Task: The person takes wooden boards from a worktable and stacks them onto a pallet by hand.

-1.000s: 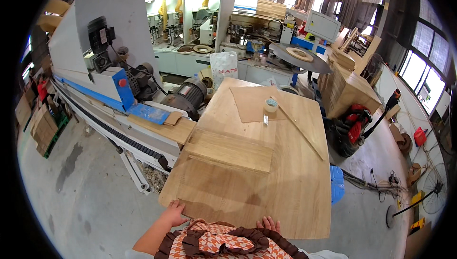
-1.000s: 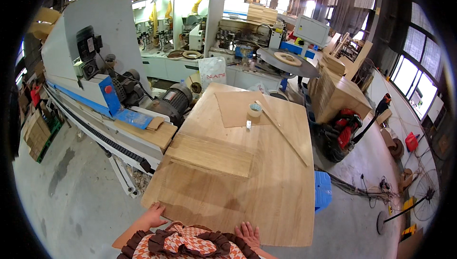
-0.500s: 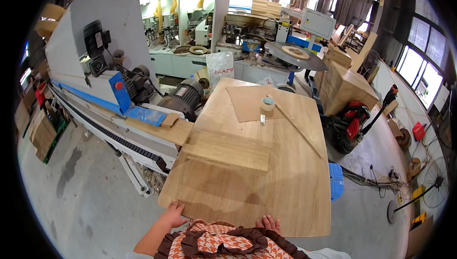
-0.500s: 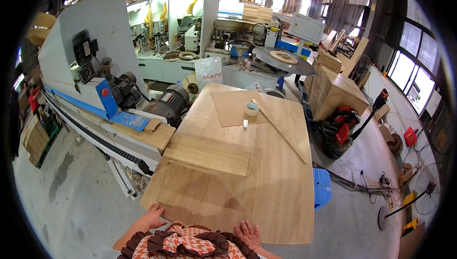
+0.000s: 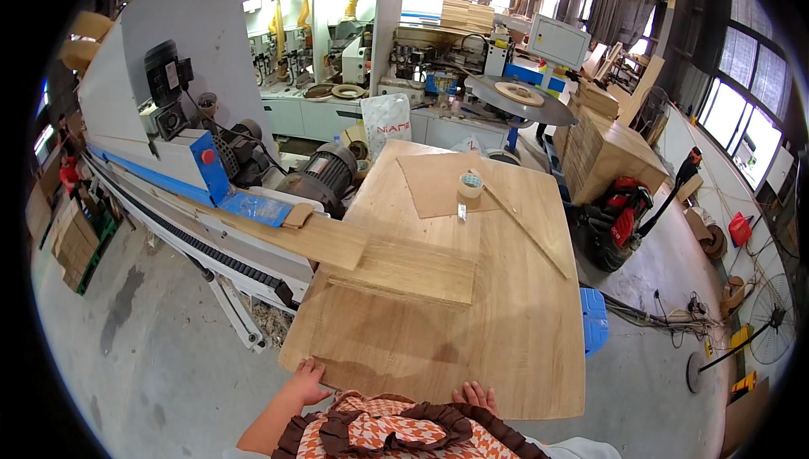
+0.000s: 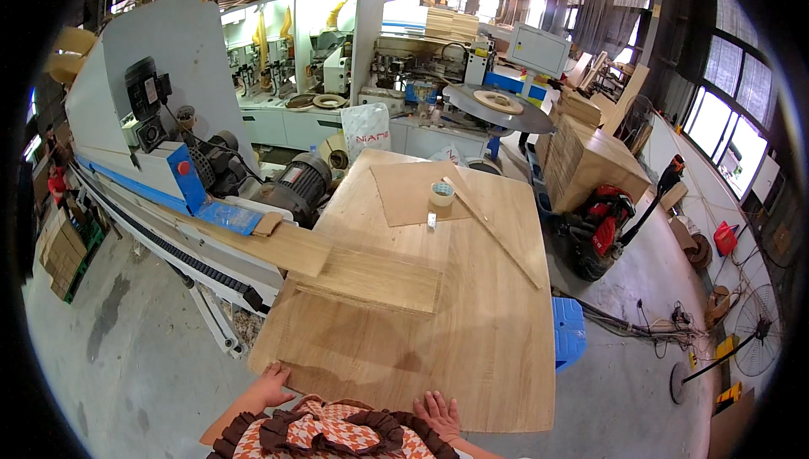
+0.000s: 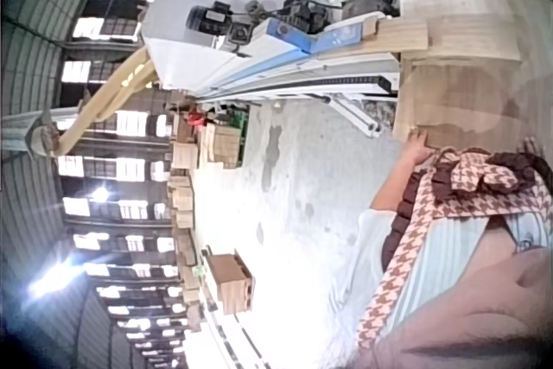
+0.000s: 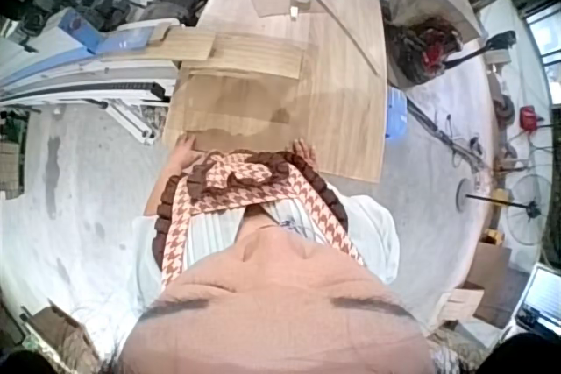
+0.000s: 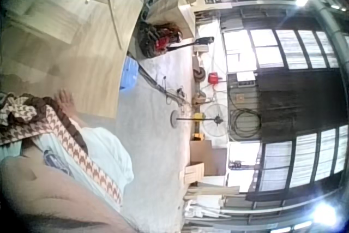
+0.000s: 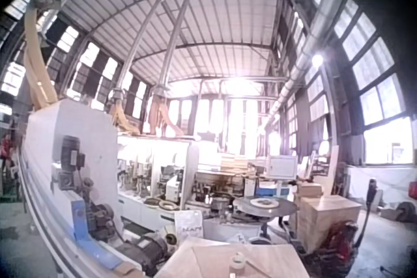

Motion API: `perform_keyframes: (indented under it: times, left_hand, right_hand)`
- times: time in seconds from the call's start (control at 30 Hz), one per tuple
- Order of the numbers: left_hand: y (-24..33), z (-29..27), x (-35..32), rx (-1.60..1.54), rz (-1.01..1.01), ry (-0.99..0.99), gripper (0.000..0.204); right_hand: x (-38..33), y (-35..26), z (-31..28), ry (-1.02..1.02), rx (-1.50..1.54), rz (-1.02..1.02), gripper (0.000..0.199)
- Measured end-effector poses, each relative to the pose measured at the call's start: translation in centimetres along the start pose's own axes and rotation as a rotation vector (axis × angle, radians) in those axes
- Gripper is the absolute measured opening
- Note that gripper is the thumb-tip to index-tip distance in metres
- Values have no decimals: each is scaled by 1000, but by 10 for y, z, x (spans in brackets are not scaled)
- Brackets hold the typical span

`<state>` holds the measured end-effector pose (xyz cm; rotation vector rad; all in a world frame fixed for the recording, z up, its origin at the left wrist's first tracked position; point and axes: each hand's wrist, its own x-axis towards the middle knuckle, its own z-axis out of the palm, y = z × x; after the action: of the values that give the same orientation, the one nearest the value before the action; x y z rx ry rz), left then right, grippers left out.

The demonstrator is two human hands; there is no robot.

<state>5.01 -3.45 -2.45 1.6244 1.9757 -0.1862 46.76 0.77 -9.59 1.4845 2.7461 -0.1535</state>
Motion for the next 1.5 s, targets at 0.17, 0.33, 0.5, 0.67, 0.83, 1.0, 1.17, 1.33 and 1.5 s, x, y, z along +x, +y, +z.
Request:
perform_keyframes:
  times: [0.17, 0.33, 0.5, 0.67, 0.83, 1.0, 1.17, 1.33, 1.5]
  left_hand:
    - [-2, 2, 1, -11, 1, 3, 77]
    - [-2, 4, 0, -4, 9, 18, 77]
    - [0, 0, -2, -7, 4, 6, 76]
    - [1, -2, -4, -13, 4, 16, 76]
    - [2, -3, -6, -28, -5, 20, 75]
    - [-4, 8, 0, -29, 27, 62, 75]
    - [-3, 9, 4, -28, 23, 75, 75]
    - [1, 9, 3, -11, 7, 54, 73]
    - [-12, 17, 10, -13, 3, 44, 70]
  right_hand:
    - [1, 0, -2, -21, 18, -4, 54]
    - [-1, 1, -1, 42, 45, -21, 53]
    - [-1, 1, 7, 99, -44, -28, 53]
    - [-1, -1, 8, 137, 8, -6, 53]
    - [-1, 1, 11, 113, -50, -19, 52]
    - [1, 6, 19, 101, -25, -26, 50]
    - [2, 7, 22, 256, -167, -26, 52]
    - [7, 8, 30, 393, -105, -45, 47]
    - [15, 15, 28, 512, -112, -86, 41]
